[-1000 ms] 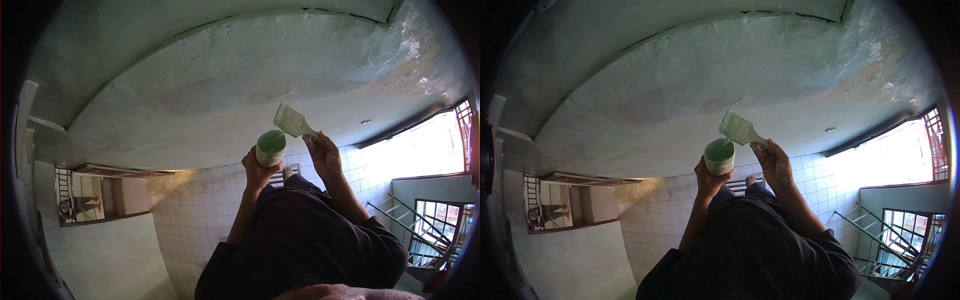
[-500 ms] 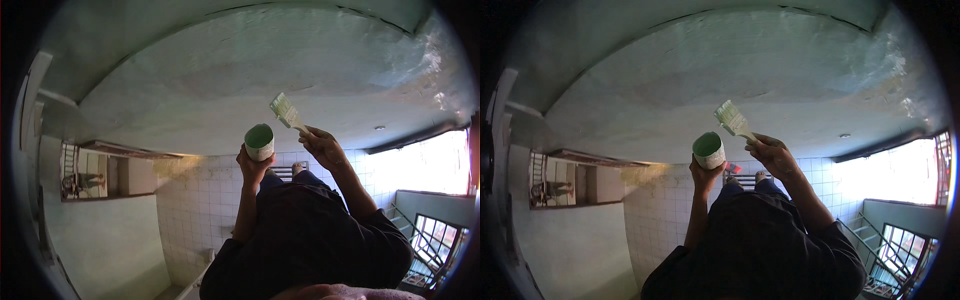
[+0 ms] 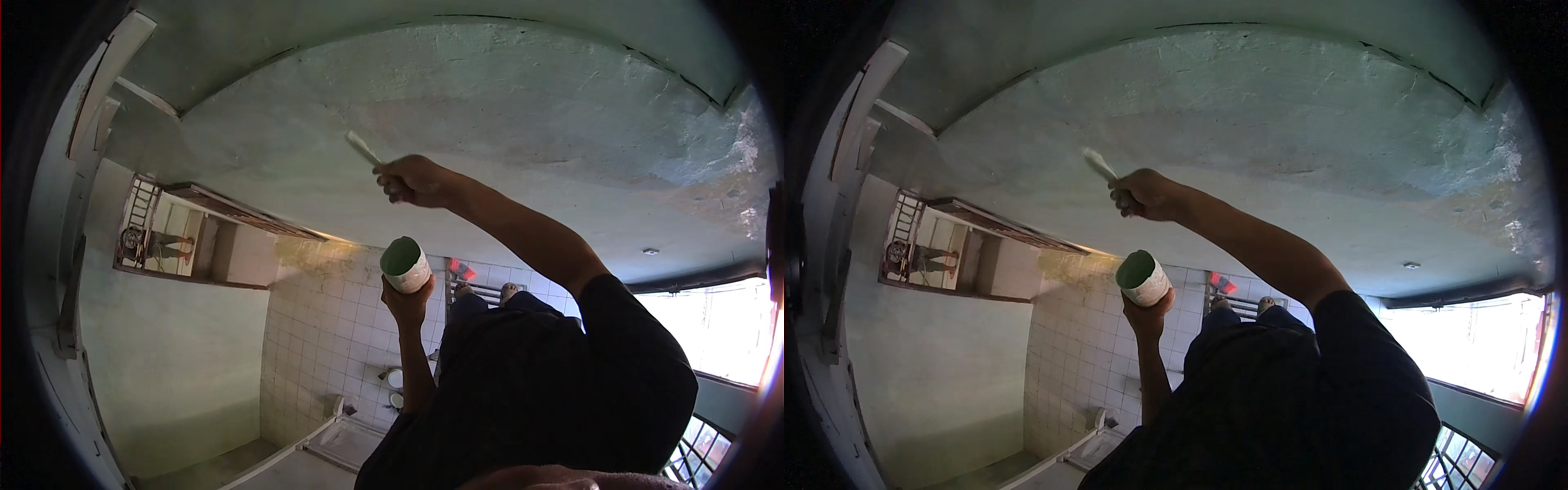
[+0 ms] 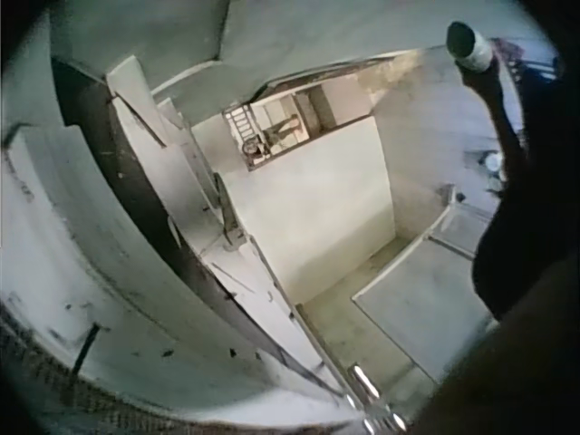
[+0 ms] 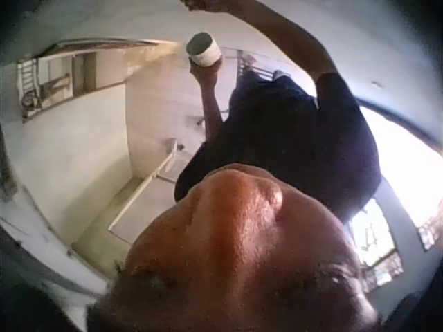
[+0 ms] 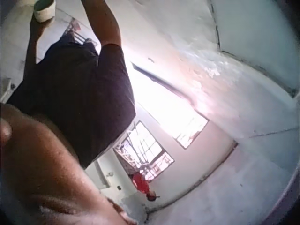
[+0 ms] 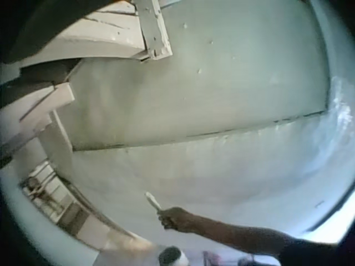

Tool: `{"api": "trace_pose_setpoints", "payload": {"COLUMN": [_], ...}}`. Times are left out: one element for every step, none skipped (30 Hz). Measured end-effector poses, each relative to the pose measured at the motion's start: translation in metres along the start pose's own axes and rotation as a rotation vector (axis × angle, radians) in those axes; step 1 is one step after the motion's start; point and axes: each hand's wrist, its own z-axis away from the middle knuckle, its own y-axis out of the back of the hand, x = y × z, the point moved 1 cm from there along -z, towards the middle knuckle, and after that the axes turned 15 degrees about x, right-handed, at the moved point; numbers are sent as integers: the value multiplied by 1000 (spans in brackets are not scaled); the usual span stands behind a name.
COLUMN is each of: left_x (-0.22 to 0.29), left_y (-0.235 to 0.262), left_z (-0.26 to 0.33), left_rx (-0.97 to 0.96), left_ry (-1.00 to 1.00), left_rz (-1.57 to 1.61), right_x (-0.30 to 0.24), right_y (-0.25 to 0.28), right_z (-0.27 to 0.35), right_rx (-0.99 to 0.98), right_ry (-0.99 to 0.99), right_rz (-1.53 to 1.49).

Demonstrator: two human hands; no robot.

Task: The recorder paints a ceiling with a brush while holding a paint pot, standing on a platform.

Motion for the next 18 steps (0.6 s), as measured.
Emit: {"api": "trace_pose_setpoints", "payload": {"left_x": [-1, -1, -1, -2, -2, -2, -2, -2, -3, -3, -3, -4, -5, -6, -7, -7, -8, -9], "left_y": [2, 3, 3, 4, 4, 3, 2, 0, -3, -5, -7, -8, -8, -8, -7, -5, -3, -1], "left_z": [3, 5, 6, 6, 7, 6, 7, 7, 7, 7, 8, 8, 8, 9, 10, 11, 11, 12], "left_rx": [19, 22, 26, 28, 31, 0, -29, -30, -28, -26, -25, -18, -10, -8, 1, 6, -1, 3], "left_ry": [37, 37, 44, 51, 54, 69, 81, 88, 92, 96, 98, 104, 98, 109, 93, 67, 80, 68], "left_rz": [1, -2, -16, -29, -29, -34, -36, -37, -33, -28, -28, -31, -49, -37, -41, -51, -51, -43], "right_x": [0, 0, -2, -3, -3, -2, -2, -1, 1, 4, 9, 14, 19, 23, 24, 29, 26, 23], "right_y": [-4, -5, -7, -6, -3, 0, 7, 14, 23, 33, 40, 47, 49, 48, 43, 35, 25, 14], "right_z": [-18, -32, -43, -49, -52, -50, -43, -34, -21, -8, 6, 18, 26, 28, 25, 19, 3, -16], "right_rx": [156, 361, 310, 416, 540, 524, 610, 679, 730, 777, 762, 812, 900, 856, 805, 746, 710, 665], "right_ry": [5, 2, 10, 35, 48, 56, 117, 194, 224, 259, 266, 298, 333, 329, 317, 270, 240, 228], "right_rz": [23, 69, 47, 112, 183, 181, 222, 259, 193, 131, 125, 117, 112, 108, 158, 200, 268, 330]}}
